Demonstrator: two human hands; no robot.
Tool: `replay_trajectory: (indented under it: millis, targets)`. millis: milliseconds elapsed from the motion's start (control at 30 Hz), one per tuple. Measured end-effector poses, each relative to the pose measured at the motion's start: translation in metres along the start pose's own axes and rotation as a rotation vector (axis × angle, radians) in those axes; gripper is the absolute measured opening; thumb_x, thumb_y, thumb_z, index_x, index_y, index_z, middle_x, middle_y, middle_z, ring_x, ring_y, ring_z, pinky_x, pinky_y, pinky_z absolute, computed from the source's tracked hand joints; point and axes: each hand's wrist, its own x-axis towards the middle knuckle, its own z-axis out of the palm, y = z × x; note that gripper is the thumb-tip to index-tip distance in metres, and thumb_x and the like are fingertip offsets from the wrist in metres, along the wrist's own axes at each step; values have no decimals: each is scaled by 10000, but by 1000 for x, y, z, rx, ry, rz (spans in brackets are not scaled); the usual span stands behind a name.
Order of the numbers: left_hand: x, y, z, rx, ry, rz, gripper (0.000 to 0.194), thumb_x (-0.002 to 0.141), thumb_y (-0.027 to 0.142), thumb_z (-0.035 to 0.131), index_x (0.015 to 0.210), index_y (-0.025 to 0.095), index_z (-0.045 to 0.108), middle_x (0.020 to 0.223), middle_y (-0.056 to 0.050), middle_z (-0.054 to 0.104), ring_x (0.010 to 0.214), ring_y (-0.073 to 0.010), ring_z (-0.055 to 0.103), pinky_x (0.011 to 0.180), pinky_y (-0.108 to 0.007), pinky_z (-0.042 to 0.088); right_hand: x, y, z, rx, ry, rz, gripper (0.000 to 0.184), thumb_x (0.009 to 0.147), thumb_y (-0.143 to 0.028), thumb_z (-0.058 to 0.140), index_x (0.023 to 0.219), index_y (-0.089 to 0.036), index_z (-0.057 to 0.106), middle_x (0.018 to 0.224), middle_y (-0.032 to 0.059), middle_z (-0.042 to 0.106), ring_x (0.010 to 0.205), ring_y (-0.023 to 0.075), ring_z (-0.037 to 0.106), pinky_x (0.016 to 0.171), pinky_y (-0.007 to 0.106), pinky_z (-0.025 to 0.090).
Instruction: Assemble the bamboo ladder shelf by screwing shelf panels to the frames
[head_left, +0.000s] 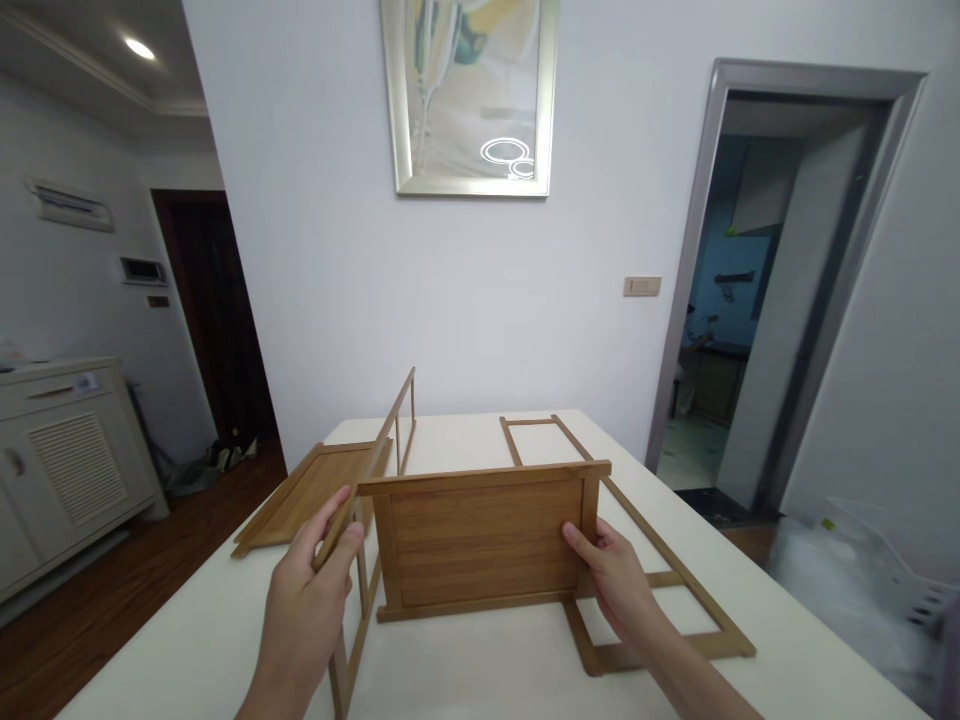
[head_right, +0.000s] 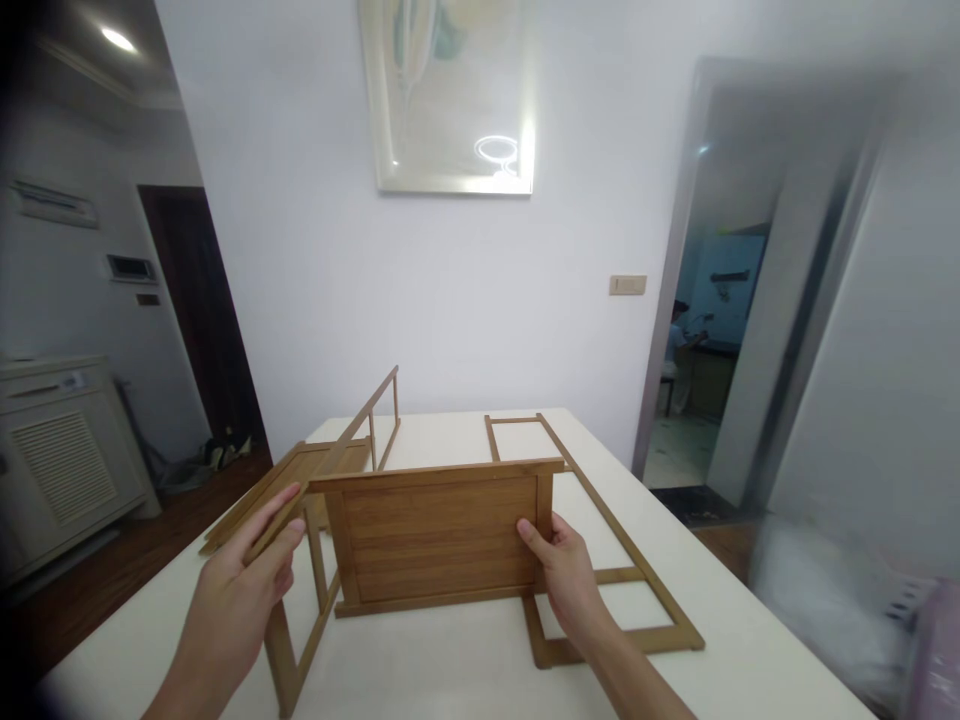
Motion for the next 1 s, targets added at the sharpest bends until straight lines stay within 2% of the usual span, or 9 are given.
replay_trajectory:
  millis: [67,167,300,433,567,800,1000]
  targets:
    - [2,1,-3,-52,-49,-5,655,749,549,654,1322,241,579,482,87,390,436,-94,342,432,-215,295,-3,1,4,7,-1,7,359,709,-415,808,1003,-226,727,1116,56,737,1058,284,666,1015,459,486]
    - [8,1,-8,-124,-99,-3,630,781,527,631,1318,203,567,465,80,433,451,-99,389,458,-214,329,-6,1,7,18,-3,16,368,699,-416,816,1002,-227,730,1108,58,740,1048,287,669,991,457,502]
    - [18,3,-17,-203,-128,-92,645,735,449,671,1303,172,543,498,73,490,478,-118,449,474,-227,375,-9,4,12,39,-13,31,377,707,-418,809,1018,-222,727,1110,66,738,1043,292,670,968,462,513]
    - [25,9,-29,-187,-141,-166,687,695,392,673,1313,138,514,505,77,495,458,-124,442,460,-239,368,-14,9,21,49,-31,32,385,714,-424,803,1026,-214,719,1111,73,737,1045,303,669,952,470,521]
    - [29,15,-40,-154,-197,-207,702,717,368,641,1352,115,477,500,55,537,472,-144,481,499,-257,381,-20,14,29,58,-30,38,407,704,-440,804,1031,-214,717,1107,81,738,1056,320,665,961,493,514]
    - [33,23,-53,-135,-204,-235,746,679,358,645,1352,85,476,486,19,583,507,-167,529,518,-256,403,-27,20,35,-10,-32,28,378,706,-465,791,998,-234,723,1102,59,741,1102,312,647,1004,472,493]
    - [37,25,-57,-98,-194,-198,774,670,374,634,1364,68,478,496,13,599,504,-164,529,503,-253,412,-29,23,39,-38,-37,15,425,706,-481,789,1036,-221,717,1156,65,721,1141,321,617,1026,478,463]
